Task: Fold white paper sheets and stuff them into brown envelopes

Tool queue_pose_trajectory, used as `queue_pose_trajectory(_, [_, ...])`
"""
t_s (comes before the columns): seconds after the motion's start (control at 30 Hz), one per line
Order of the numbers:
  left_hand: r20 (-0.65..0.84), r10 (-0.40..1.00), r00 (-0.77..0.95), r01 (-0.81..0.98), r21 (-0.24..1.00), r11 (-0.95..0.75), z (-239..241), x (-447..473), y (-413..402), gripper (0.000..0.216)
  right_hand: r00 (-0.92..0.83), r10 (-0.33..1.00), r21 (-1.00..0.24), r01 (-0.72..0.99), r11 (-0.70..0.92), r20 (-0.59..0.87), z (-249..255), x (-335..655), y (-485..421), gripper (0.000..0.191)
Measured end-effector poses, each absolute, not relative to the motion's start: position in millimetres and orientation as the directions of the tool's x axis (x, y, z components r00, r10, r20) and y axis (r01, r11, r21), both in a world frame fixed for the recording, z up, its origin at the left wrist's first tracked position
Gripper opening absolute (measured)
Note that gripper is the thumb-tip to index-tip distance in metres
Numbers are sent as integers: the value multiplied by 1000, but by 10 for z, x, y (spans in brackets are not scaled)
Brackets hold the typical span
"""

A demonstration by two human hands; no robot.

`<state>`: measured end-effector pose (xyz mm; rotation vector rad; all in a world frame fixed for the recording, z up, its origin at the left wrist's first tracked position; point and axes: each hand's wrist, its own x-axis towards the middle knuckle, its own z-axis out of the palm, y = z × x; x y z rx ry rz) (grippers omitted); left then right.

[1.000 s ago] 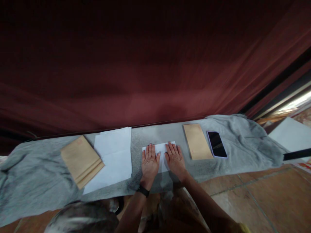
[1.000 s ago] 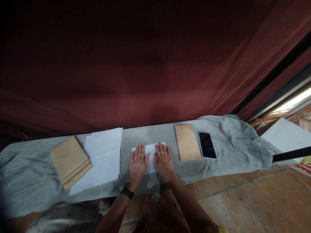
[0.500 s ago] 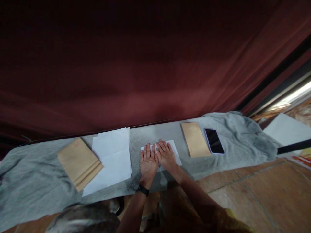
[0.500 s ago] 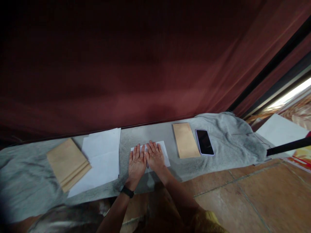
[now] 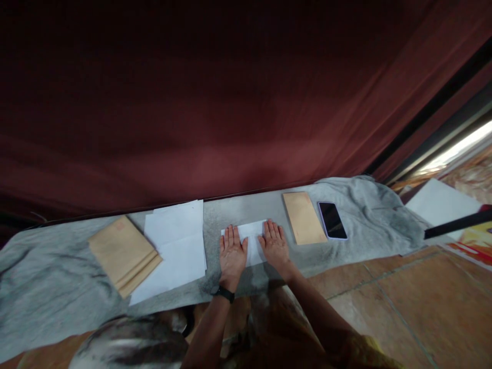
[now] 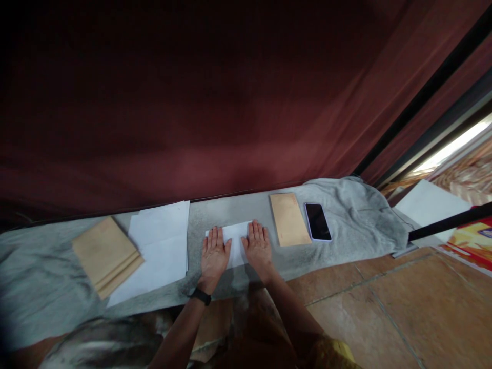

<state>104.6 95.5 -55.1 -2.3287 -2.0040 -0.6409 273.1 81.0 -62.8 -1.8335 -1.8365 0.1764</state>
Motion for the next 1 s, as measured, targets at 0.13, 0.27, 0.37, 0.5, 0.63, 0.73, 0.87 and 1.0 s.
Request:
queue_pose_trajectory(0.13, [348, 934, 73, 957, 240, -165, -581, 1013, 890, 64, 53, 940, -315, 947, 60, 338, -646, 2750, 772, 59])
queue_pose_trajectory(0.27, [379, 923, 69, 956, 240, -170, -595, 928, 773, 65, 32, 925, -230, 971, 60, 379, -658, 2746, 765, 59])
queue_pose_trajectory(0.37, [390, 918, 68, 958, 230, -169, -598, 846, 655, 64, 27, 923, -208, 977, 57, 383, -666, 2742, 770, 59])
queue_pose_trajectory(0.5, [378, 924, 52, 965, 218, -144, -586, 785, 480, 60, 24, 922, -197, 979, 58, 387, -676, 2747, 780, 58])
queue_pose_trajectory(0.63, [351, 932, 89, 963, 209, -171, -525, 847, 280, 55, 22, 912, -192, 979, 62, 410, -698, 2747, 783, 58])
queue_pose_trajectory(0.73, [319, 898, 304, 912, 174, -371, -462, 930, 123, 53, 15, 905, -197, 977, 77, 425, -715, 2750, 777, 59])
queue_pose_trajectory(0.87, [238, 803, 546, 807, 109, -581, -408, 972, -8, 50, 10, 913, -241, 966, 97, 409, -687, 2799, 768, 58])
queue_pose_trajectory(1.0, [210, 796, 568, 803, 69, -592, -404, 949, -28, 53, -57, 904, -375, 898, 232, 423, -627, 2838, 709, 50])
